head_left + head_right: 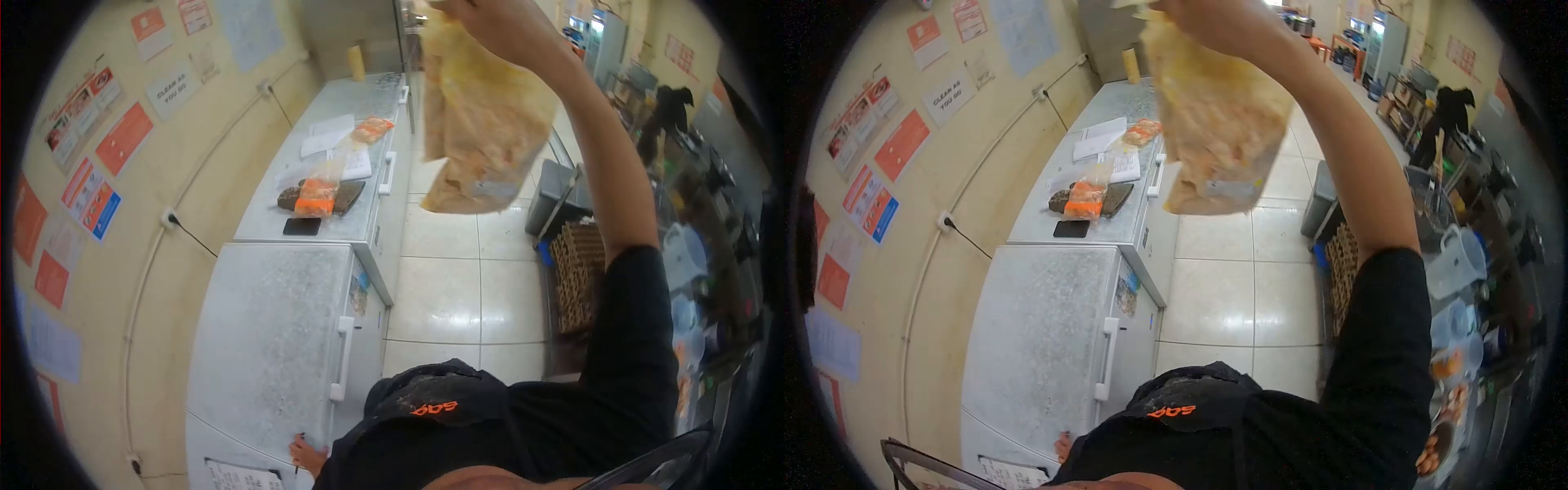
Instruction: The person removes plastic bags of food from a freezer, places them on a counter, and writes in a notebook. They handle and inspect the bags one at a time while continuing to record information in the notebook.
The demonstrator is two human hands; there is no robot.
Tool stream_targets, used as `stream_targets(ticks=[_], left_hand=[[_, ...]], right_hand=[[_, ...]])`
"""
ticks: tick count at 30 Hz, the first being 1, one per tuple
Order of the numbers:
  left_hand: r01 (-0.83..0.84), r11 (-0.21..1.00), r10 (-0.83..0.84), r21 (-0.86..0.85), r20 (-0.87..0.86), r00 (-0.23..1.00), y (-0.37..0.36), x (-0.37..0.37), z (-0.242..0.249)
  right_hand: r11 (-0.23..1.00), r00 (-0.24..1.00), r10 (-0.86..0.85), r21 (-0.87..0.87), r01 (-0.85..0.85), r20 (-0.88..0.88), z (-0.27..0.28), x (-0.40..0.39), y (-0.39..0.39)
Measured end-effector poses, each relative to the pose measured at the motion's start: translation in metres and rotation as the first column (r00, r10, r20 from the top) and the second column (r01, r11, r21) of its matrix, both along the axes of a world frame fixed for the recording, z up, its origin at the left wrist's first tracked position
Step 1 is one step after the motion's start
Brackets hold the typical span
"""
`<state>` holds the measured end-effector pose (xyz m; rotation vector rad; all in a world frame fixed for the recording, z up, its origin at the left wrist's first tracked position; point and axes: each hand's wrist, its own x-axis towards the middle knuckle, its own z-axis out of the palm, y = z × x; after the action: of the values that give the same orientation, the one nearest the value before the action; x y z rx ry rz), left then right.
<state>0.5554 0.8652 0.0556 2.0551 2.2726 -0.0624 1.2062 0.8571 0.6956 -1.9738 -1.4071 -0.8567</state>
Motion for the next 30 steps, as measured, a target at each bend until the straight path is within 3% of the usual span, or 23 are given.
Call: stream_targets(ticks=[4, 6, 7, 9, 11, 13, 15, 17, 19, 23, 27, 30], left_hand=[[-0.23, 0.968, 0.228, -0.105, -0.032, 0.973, 0.012, 0.003, 0.001], [-0.239, 0.967, 0.243, -0.088, 0.045, 0.969, 0.037, 0.013, 0.005], [-0.183, 0.982, 0.186, -0.035, 0.132, 0.974, 0.051, 0.025, 0.016], [-0.037, 0.988, -0.02, 0.151, 0.355, 0.935, 0.1, 0.047, 0.004], [0.029, 0.966, -0.146, 0.258, 0.447, 0.883, 0.162, 0.1, 0.0], [0.017, 0.985, -0.119, 0.171, 0.608, 0.785, 0.208, 0.191, 0.035], [0.165, 0.953, -0.298, 0.255, 0.677, 0.673, 0.254, 0.272, 0.032], [0.291, 0.933, -0.344, 0.21, 0.755, 0.558, 0.293, 0.353, 0.036], [0.43, 0.886, -0.424, 0.171, 0.672, 0.607, 0.323, 0.426, 0.067], [0.354, 0.93, -0.303, 0.094, 0.742, 0.599, 0.388, 0.526, 0.093], [0.143, 0.958, -0.286, 0.248, 0.79, 0.543, 0.465, 0.583, 0.108], [-0.035, 0.839, -0.37, 0.543, 0.617, 0.695, 0.526, 0.598, 0.086]], right_hand=[[1.0, 1.0, -0.009, -0.029, 0.009, 0.003, -0.036, 0.066, 0.011], [0.998, 1.0, -0.027, -0.056, 0.027, 0.008, -0.049, 0.092, 0.016], [0.995, 0.998, -0.063, -0.079, 0.063, 0.002, -0.056, 0.099, 0.018], [0.997, 0.993, 0.052, 0.044, -0.057, 0.104, -0.075, 0.125, 0.026], [1.0, 0.995, -0.022, -0.02, 0.02, -0.1, -0.084, 0.131, 0.033], [1.0, 0.999, 0.012, 0.008, -0.012, -0.052, -0.104, 0.166, 0.046], [0.999, 0.994, -0.014, 0.032, 0.017, -0.105, -0.124, 0.199, 0.06], [1.0, 0.999, 0.02, 0.02, -0.019, -0.037, -0.138, 0.244, 0.076], [0.996, 0.985, -0.087, -0.048, 0.081, -0.147, -0.141, 0.272, 0.096], [0.994, 0.99, -0.103, -0.03, 0.101, -0.095, -0.15, 0.348, 0.144], [0.987, 0.986, -0.157, -0.045, 0.154, -0.056, -0.162, 0.431, 0.201], [0.987, 0.988, -0.155, -0.038, 0.155, 0.01, -0.18, 0.508, 0.246]])
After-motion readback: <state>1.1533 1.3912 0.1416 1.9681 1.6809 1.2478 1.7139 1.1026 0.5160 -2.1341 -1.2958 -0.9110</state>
